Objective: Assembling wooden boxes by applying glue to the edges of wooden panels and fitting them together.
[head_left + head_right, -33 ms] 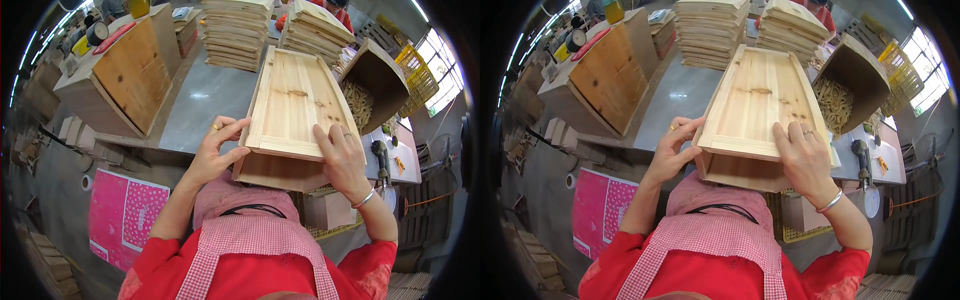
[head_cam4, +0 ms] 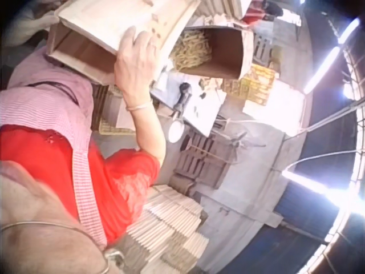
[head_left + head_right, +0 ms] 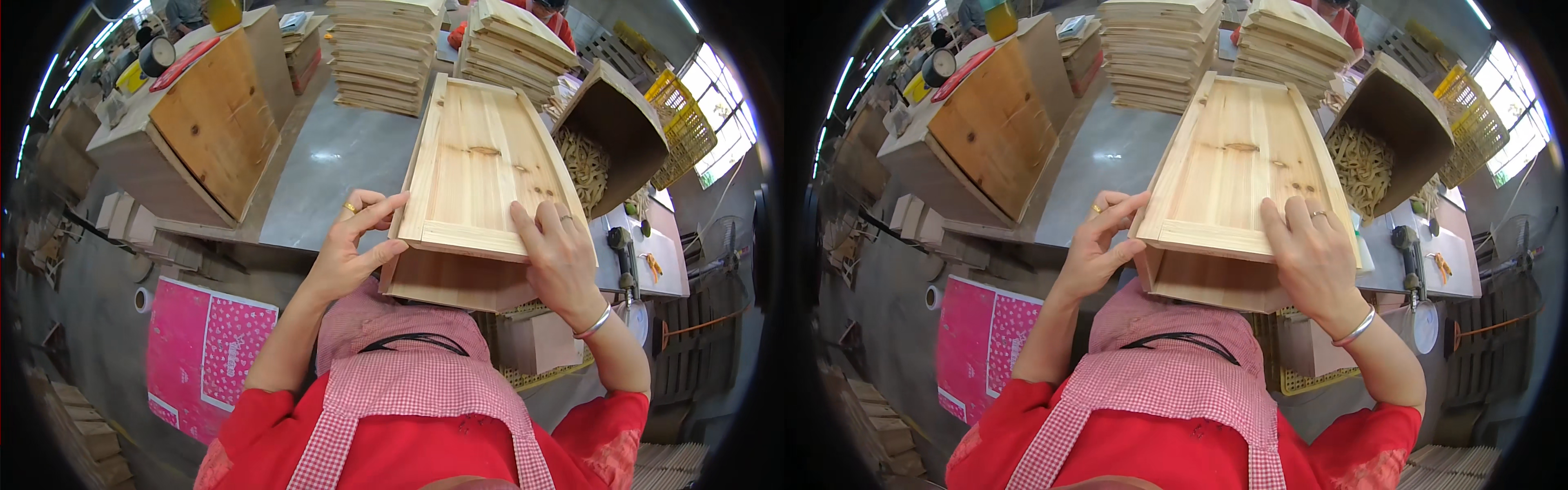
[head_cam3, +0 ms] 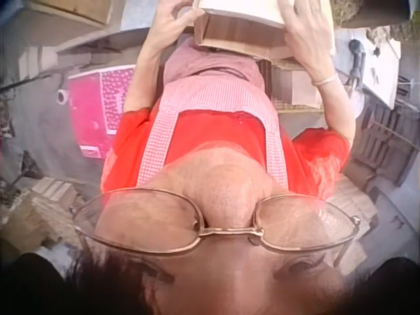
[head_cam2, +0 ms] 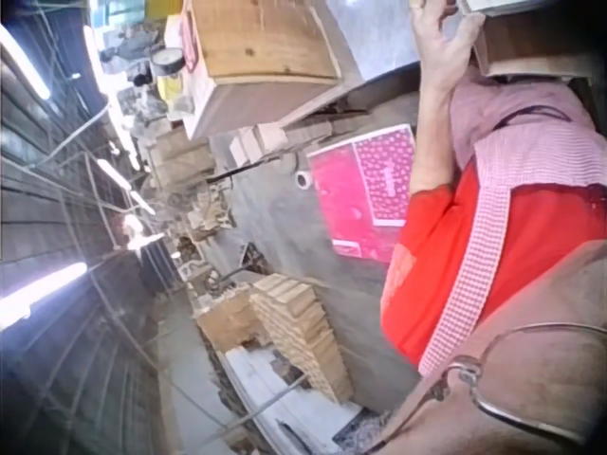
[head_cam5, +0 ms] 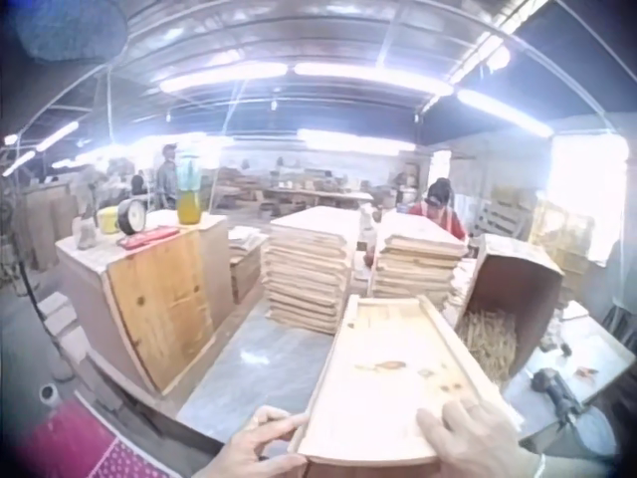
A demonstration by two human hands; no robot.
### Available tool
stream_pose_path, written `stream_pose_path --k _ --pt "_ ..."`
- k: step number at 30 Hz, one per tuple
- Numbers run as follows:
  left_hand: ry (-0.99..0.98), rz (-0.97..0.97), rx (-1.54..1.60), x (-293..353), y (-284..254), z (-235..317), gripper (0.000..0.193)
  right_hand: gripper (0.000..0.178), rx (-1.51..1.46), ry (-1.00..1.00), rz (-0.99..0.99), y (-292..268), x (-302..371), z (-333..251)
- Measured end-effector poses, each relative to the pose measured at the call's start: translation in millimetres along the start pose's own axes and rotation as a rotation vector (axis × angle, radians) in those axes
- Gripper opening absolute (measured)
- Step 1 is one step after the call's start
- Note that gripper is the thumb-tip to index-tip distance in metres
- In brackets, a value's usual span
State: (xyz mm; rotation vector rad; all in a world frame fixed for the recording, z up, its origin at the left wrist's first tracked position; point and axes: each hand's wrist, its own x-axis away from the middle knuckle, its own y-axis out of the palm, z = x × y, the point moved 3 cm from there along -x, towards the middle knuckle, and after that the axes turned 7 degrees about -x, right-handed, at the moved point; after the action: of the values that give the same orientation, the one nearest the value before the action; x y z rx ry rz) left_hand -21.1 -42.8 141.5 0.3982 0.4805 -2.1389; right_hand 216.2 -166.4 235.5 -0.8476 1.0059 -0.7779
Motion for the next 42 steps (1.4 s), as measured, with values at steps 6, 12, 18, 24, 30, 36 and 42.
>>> stream_pose_path --k 6,12,18,24,30,36,42 --pt "0.056 -0.023 -0.101 -6 1 -2 0.052 0.039 -0.083 0.068 0.037 6 2 1" --pt "0.030 0.051 -0.127 -5 -4 -5 0.046 0.025 -0.042 0.133 0.122 24 3 -4" --pt "0.069 0.023 -0.212 -10 -6 -1 0.045 0.016 -0.012 0.160 0.201 31 9 -3" --pt "0.107 -0.016 -0.408 -7 -3 12 0.046 0.014 -0.034 0.148 0.268 33 14 -3" --pt "0.265 -0.054 -0.788 -9 15 33 0.049 0.013 -0.052 0.144 0.267 35 15 0" --pt "0.331 -0.001 -0.942 -6 27 36 0.048 0.020 -0.097 0.163 0.231 29 18 0" --pt "0.344 0.044 -0.967 -3 26 31 0.047 0.073 -0.422 0.298 0.368 -4 68 25"
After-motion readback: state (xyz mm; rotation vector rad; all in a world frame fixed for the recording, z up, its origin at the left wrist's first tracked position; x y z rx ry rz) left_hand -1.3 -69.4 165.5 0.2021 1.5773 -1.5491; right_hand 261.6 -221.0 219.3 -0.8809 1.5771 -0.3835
